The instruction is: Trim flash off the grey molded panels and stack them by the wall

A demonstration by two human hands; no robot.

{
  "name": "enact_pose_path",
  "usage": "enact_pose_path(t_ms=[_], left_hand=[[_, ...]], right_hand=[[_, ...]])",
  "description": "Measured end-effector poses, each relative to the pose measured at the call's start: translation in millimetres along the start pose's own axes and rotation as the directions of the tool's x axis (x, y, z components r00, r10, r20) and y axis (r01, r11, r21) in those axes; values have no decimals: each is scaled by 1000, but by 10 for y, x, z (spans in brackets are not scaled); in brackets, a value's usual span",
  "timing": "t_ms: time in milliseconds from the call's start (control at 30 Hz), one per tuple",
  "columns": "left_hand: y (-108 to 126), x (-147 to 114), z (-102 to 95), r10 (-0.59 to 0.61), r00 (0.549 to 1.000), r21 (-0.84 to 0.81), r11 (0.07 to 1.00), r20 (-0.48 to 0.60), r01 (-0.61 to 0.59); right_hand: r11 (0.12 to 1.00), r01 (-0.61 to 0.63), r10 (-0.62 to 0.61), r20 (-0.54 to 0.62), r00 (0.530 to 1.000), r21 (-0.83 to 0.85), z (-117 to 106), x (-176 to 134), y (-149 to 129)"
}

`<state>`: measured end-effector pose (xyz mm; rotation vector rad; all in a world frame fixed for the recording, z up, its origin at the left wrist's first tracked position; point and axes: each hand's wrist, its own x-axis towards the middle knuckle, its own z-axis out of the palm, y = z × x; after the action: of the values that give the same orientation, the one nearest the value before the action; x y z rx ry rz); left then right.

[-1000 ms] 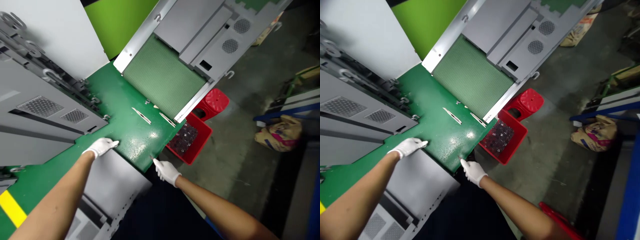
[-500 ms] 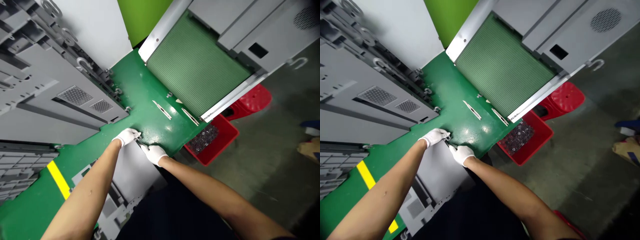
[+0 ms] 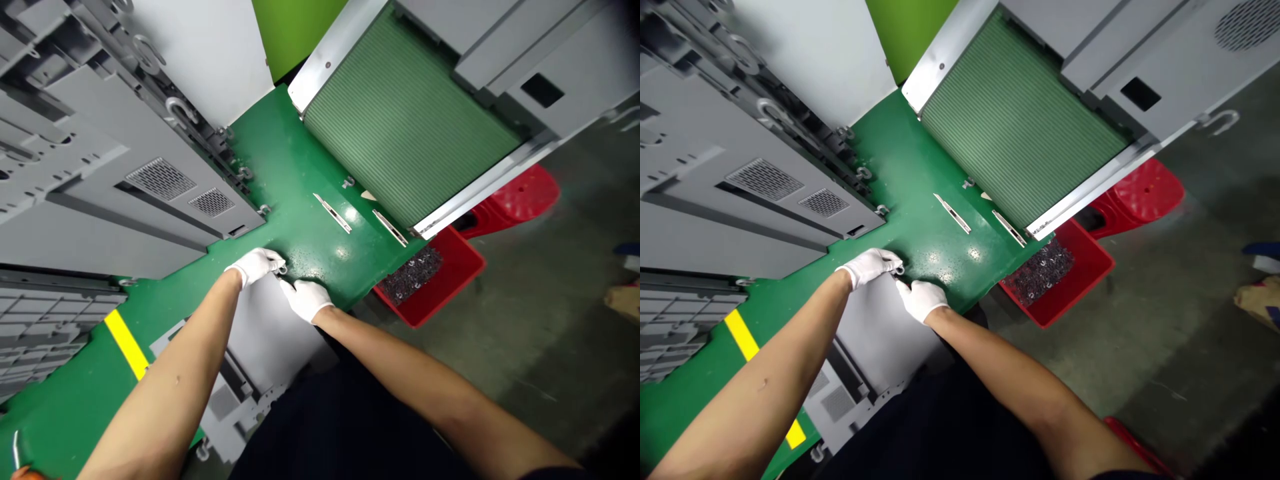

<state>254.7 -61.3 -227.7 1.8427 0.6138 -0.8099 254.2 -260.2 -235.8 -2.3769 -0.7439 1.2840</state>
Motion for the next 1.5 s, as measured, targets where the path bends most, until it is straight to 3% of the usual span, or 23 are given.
enact_pose_path(t_ms=[333, 533, 833, 900, 1033, 1100, 1167, 1233, 1300, 1367, 1433, 1500], left_hand=[[41, 76, -13, 49, 999, 106, 993, -2, -48], [90, 83, -34, 18, 1000, 16, 1000, 15, -18], [33, 145, -19, -26, 1000, -38, 999, -2, 26], [3, 163, -46, -42, 998, -101, 994, -51, 37], [45, 89, -89, -72, 950, -190, 982, -304, 13], [197, 13, 12, -71, 890, -126, 992, -450, 16], [449, -63, 259, 23, 860, -23, 999, -510, -41], [734, -139, 616, 225, 888, -5, 969, -402, -248], [935, -221, 975, 436, 873, -76, 885, -218, -460], [964, -289, 1220, 521, 850, 83, 853, -80, -515], [836, -326, 1300, 434, 895, 459, 777, 108, -432], [661, -345, 1235, 191, 923, 722, 577, 334, -381]], right_hand=[[986, 102, -98, 36, 995, -129, -281, 134, 90], [999, -25, 26, -9, 1000, 24, -98, 58, -14], [998, 20, -19, 18, 1000, -56, -122, 153, -122], [998, 50, -49, 24, 998, -44, -169, 193, -61], [1000, 27, -27, 6, 1000, 15, -304, 140, 199], [999, -13, 14, -19, 1000, 51, -335, -3, 398], [988, -74, 80, -44, 996, 132, -296, -218, 631], [911, -218, 238, -14, 971, 350, -187, -466, 876], [709, -377, 416, 78, 906, 596, -37, -711, 1113], [531, -446, 517, 141, 844, 721, 114, -925, 1321], [418, -472, 572, 178, 800, 776, 239, -1091, 1483], [327, -486, 606, 215, 766, 810, 328, -1201, 1588]])
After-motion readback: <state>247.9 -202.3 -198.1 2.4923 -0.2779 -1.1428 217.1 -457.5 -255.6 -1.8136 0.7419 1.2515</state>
